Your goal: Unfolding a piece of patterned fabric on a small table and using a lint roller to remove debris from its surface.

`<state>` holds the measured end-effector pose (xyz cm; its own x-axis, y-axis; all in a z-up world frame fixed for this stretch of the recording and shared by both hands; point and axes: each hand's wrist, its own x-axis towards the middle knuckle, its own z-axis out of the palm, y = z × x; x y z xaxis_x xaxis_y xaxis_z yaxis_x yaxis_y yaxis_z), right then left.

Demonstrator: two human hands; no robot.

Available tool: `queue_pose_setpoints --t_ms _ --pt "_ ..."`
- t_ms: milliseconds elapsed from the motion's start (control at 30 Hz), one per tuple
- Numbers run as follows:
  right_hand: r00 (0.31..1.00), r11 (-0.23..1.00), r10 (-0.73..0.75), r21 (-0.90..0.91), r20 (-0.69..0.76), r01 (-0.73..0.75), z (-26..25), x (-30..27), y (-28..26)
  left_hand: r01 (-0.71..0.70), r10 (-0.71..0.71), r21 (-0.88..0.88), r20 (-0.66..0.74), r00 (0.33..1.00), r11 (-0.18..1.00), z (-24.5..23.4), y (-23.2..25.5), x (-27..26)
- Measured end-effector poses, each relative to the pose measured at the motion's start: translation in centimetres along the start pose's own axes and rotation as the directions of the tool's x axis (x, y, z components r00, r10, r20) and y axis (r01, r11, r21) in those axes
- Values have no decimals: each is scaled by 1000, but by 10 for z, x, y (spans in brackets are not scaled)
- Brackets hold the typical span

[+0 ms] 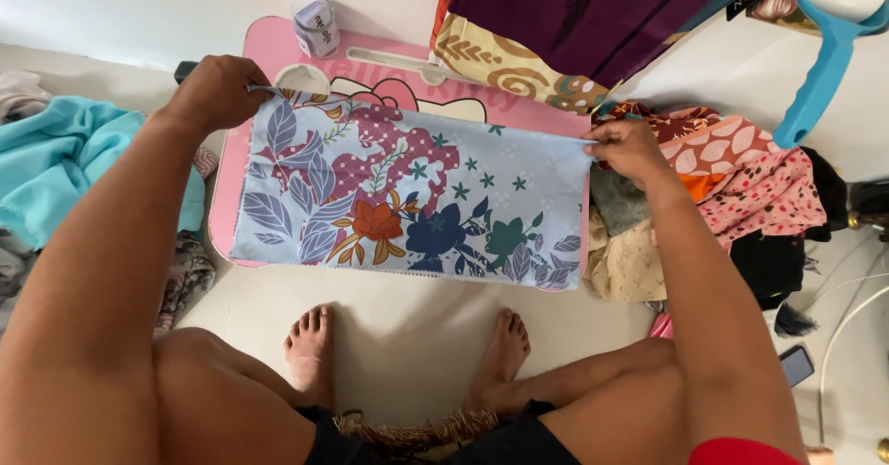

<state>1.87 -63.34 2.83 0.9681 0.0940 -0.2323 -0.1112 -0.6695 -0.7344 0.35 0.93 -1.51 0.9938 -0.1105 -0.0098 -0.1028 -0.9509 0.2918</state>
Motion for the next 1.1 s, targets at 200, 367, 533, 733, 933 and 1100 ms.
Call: queue_pose_setpoints --t_ms 200,367,533,733,933,1100 --pt "989 989 141 -48 -32 -143 -22 -28 -38 15 -16 -159 -8 1000 987 -34 7 -14" --pt "987 955 -99 266 -124 130 -47 -46 -57 -170 124 -196 -225 966 966 -74 10 -23" --pt "891 866 -345 265 -296 424 -73 -95 -97 -450 376 -18 -519 767 893 -130 16 -57" --pt "745 807 -578 -95 -334 583 -55 -164 -99 -497 500 160 -526 688 853 -150 36 -131" --pt "888 910 -414 -56 -201 412 28 -171 -2 -338 383 224 -202 901 914 -50 25 -169" --pt "901 927 -366 -7 -235 375 78 -186 37 -213 225 352 6 974 912 16 9 -190"
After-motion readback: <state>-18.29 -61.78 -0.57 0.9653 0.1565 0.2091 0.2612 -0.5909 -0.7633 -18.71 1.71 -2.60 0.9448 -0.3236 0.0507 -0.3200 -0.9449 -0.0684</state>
